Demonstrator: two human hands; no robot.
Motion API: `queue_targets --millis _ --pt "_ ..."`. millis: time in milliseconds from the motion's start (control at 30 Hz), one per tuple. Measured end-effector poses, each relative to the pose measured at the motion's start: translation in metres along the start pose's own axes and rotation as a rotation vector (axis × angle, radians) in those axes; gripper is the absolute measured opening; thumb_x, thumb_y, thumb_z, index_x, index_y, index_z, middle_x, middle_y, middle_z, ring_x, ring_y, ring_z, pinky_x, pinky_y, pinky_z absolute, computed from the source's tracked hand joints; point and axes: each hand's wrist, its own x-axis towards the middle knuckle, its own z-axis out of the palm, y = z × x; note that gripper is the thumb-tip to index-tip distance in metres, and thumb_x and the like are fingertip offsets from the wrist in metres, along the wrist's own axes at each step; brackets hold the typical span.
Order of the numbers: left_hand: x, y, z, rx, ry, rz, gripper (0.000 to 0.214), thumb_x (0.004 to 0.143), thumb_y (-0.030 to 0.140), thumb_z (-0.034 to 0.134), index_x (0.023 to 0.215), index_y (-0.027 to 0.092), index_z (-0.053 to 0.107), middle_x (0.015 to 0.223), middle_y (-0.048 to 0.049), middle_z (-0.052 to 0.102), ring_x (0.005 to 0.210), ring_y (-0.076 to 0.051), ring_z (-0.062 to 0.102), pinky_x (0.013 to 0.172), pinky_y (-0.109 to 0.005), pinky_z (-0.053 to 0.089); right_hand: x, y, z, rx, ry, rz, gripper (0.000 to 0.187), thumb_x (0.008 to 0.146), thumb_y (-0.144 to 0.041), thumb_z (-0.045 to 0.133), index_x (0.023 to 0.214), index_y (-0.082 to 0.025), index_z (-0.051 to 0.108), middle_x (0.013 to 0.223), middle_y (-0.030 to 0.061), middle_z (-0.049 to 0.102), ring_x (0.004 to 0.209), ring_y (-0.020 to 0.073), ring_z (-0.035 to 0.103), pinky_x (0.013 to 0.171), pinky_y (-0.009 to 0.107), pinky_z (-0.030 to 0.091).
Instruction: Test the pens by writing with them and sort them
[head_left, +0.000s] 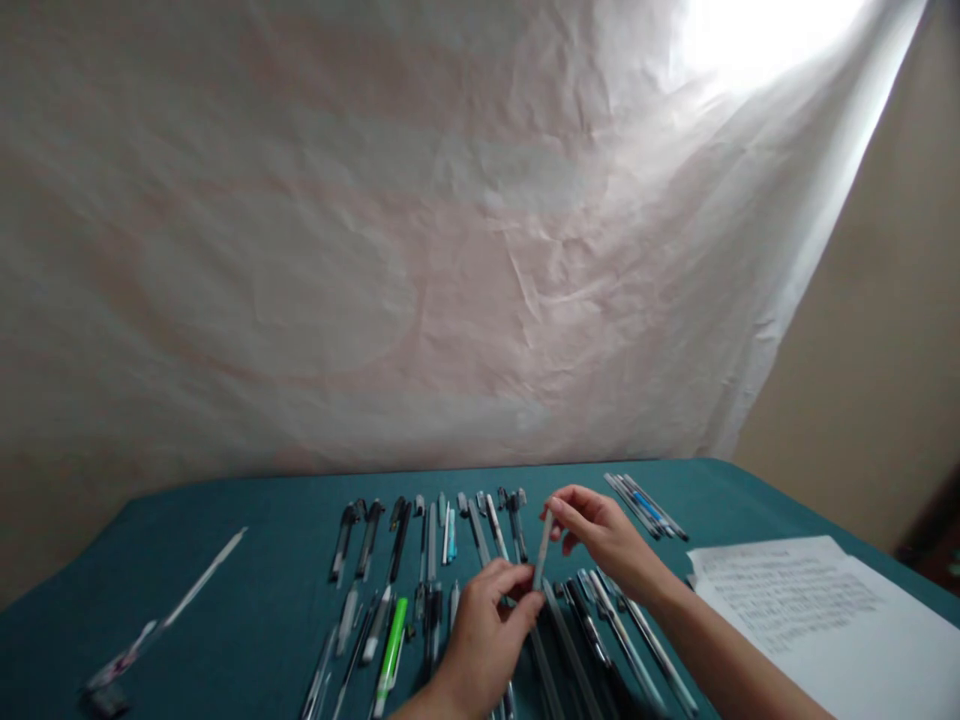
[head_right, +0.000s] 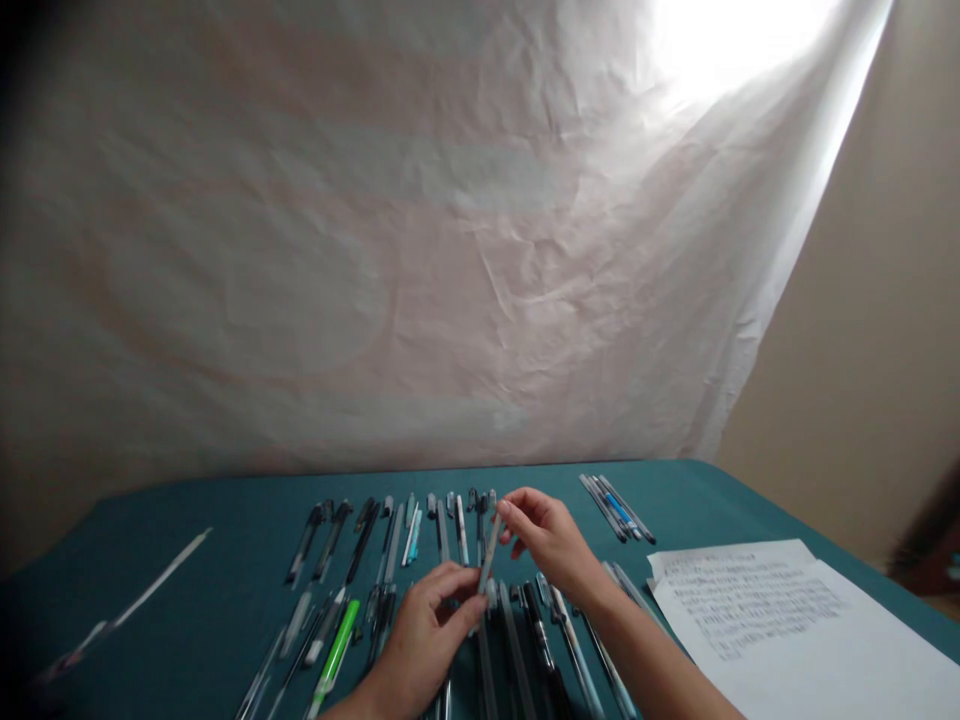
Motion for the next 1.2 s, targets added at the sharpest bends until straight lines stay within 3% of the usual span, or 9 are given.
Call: queue_targets --millis 133,233,367,533,667,767,867,967,1200 --pt "0.004 -0.007 0.002 -0.131 0.019 -0.105 0.026 0.078 0.030 0.052 0.096 0.015 0.062 0.082 -0.0039 0.054 0.076 -0.018 0.056 0.059 -0.026 0.049 -0.007 0.000 0.004 -0.569 0.239 -0.200 0.032 0.084 -0.032 0.043 0.113 -0.016 0.043 0.072 0.0021 0.061 0.061 0.0141 0.057 0.058 0.024 0.042" --pt "0.008 -0.010 0.004 -0.189 0.041 -0.180 0.032 0.076 0.034 0.054 0.098 0.011 0.059 0.084 -0.0053 0.056 0.079 -0.020 0.057 0.063 -0.029 0.051 -0.013 -0.004 0.007 -0.897 0.098 -0.358 0.037 0.085 -0.016 0.038 0.122 -0.020 0.039 0.085 0.0056 0.064 0.075 0.0159 0.059 0.065 0.024 0.041" --pt "0.005 -0.002 0.009 -0.118 -0.063 -0.137 0.032 0.080 0.036 0.050 0.102 0.014 0.058 0.088 -0.0056 0.057 0.082 -0.019 0.057 0.064 -0.028 0.050 -0.019 -0.005 0.005 -1.136 -0.073 -0.376 0.025 0.081 -0.014 0.044 0.101 -0.022 0.056 0.085 0.0053 0.063 0.081 0.0180 0.057 0.065 0.023 0.041" --pt "-0.007 0.015 0.016 0.339 -0.231 0.184 0.031 0.088 0.030 0.034 0.101 0.020 0.061 0.089 -0.0051 0.060 0.086 -0.017 0.056 0.077 -0.031 0.046 -0.036 0.007 -0.032 -1.013 -0.005 -0.277 0.027 0.085 -0.019 0.041 0.107 -0.025 0.056 0.086 0.0040 0.063 0.079 0.0156 0.059 0.067 0.023 0.042" --pt "-0.012 0.012 0.021 0.753 -0.347 0.494 0.028 0.085 0.030 0.042 0.107 0.021 0.057 0.102 -0.0070 0.062 0.096 -0.022 0.055 0.082 -0.038 0.044 -0.063 0.026 -0.087 -0.757 0.079 -0.210 0.027 0.084 -0.032 0.044 0.104 -0.022 0.060 0.086 0.0052 0.063 0.071 0.0144 0.059 0.064 0.024 0.045" --pt "-0.013 0.003 0.022 0.928 -0.370 0.648 0.032 0.085 0.032 0.042 0.114 0.023 0.052 0.113 -0.0057 0.060 0.106 -0.024 0.052 0.085 -0.042 0.043 -0.086 0.045 -0.132 -0.627 0.190 -0.037 0.030 0.083 -0.039 0.044 0.089 -0.018 0.064 0.082 0.0068 0.065 0.065 0.0155 0.058 0.058 0.025 0.046" --pt "-0.014 -0.002 0.023 1.016 -0.352 0.704 0.031 0.085 0.033 0.042 0.113 0.023 0.052 0.113 -0.0041 0.060 0.105 -0.024 0.053 0.083 -0.042 0.044 -0.110 0.061 -0.168 -0.522 0.316 0.180 0.036 0.079 -0.046 0.046 0.079 -0.014 0.063 0.067 0.0062 0.064 0.058 0.0161 0.058 0.054 0.025 0.045" --pt "-0.014 -0.003 0.023 1.049 -0.346 0.735 0.031 0.085 0.033 0.042 0.112 0.023 0.053 0.111 -0.0032 0.062 0.104 -0.023 0.054 0.083 -0.040 0.045 -0.130 0.071 -0.189 -0.546 0.425 0.264 0.042 0.077 -0.050 0.046 0.062 -0.014 0.062 0.058 0.0051 0.062 0.056 0.0157 0.056 0.055 0.025 0.042" --pt "-0.013 -0.005 0.026 1.036 -0.318 0.760 0.029 0.082 0.029 0.048 0.110 0.023 0.054 0.108 -0.0033 0.063 0.101 -0.023 0.055 0.082 -0.038 0.045 -0.150 0.092 -0.198 -0.410 0.538 0.331 0.038 0.075 -0.049 0.047 0.067 -0.014 0.060 0.053 0.0007 0.056 0.046 0.0118 0.046 0.046 0.024 0.035"
